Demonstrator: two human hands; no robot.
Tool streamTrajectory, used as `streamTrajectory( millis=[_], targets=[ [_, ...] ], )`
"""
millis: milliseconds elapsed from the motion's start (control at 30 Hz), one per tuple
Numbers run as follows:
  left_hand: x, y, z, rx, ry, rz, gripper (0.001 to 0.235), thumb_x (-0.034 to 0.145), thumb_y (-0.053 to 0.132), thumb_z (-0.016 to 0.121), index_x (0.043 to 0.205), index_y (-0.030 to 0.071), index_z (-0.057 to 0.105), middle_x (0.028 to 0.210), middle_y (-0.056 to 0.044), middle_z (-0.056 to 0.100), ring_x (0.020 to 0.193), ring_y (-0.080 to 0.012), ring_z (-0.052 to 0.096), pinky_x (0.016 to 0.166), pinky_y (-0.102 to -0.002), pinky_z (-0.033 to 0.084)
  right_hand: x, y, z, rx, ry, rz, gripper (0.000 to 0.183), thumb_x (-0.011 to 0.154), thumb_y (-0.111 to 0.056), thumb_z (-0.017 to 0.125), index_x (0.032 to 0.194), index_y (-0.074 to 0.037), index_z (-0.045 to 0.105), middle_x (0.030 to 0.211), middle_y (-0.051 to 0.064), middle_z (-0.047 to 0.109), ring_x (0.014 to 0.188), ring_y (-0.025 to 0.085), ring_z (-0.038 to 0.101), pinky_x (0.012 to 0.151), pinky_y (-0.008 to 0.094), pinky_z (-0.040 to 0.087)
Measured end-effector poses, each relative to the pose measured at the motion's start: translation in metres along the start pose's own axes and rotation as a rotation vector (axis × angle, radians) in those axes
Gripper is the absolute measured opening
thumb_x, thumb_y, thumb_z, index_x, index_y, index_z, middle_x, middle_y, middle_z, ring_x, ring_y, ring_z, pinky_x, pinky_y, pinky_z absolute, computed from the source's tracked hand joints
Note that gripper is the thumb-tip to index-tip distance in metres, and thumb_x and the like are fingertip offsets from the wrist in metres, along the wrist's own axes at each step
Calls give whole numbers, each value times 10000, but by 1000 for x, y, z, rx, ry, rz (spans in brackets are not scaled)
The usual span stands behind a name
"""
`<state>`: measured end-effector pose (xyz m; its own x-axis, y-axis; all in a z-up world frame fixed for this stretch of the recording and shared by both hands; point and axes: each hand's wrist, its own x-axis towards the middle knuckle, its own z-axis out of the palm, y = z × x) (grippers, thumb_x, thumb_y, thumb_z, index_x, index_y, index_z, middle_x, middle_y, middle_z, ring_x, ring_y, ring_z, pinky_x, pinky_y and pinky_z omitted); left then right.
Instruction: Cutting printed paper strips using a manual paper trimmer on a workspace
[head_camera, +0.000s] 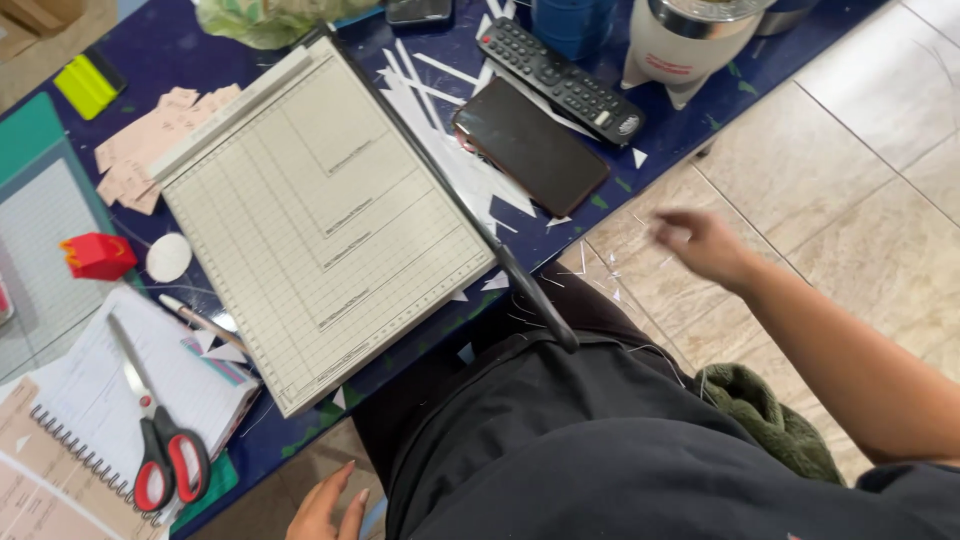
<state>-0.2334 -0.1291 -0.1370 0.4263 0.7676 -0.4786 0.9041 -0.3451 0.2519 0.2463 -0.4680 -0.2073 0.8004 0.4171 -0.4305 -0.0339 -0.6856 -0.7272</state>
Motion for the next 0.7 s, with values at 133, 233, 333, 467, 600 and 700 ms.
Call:
streamTrajectory(
  millis=[133, 233, 333, 467, 600, 700],
  targets=[
    [16, -15, 17, 69, -97, -2, 445, 917, 394, 679, 1355, 320, 691, 1393, 51, 669, 1306, -131, 628, 1085, -342, 535, -65, -40, -2, -10, -777, -100, 984, 755, -454, 775, 1588, -160, 343, 1563, 54, 566, 1151, 158, 762, 1030, 361, 626],
    [12, -12, 22, -83, 74, 73, 415, 839, 286, 758, 1254, 280, 772, 1243, 41, 770, 1165, -68, 726, 824, -234, 591, -70, -43, 0, -100, -703, 99, 89, 892, -43, 777, 967, -76, 812, 860, 31, 830, 767, 113, 739, 752, 256, 607],
    [16, -12, 21, -96, 85, 114, 413, 827, 300, 760, 1240, 284, 777, 1238, 46, 773, 840, -66, 768, 465, -258, 475, -20, -1, -19, 160, -386, 100, 157, 923, 51, 677, 958, -38, 802, 889, 121, 801, 799, 206, 728, 762, 323, 630],
    [18, -6, 8, -42, 60, 120, 415, 843, 326, 748, 1255, 276, 770, 1252, 35, 757, 1193, -104, 703, 1014, -275, 539, 3, -15, -17, -488, 161, 11, 619, 942, -366, 638, 1473, -154, 401, 1562, 128, 272, 1417, 370, 178, 1122, 538, 205],
    [9, -8, 12, 5, 33, 36, 391, 872, 385, 712, 1256, 333, 760, 1171, 87, 770, 505, -102, 577, 503, -264, 425, -25, -61, 43, -395, -325, -111, 993, 818, -517, 772, 1594, -115, 300, 1712, 86, 206, 1520, 310, 321, 1256, 463, 277],
    [7, 4, 1, 69, -126, -40, 441, 905, 429, 668, 1343, 384, 694, 1284, 115, 721, 435, -118, 423, 508, -273, 410, -9, -35, 111, -396, -337, -671, 767, 757, -374, 777, 1480, -235, 561, 1487, 203, 474, 1420, 415, 393, 1167, 547, 341]
  ],
)
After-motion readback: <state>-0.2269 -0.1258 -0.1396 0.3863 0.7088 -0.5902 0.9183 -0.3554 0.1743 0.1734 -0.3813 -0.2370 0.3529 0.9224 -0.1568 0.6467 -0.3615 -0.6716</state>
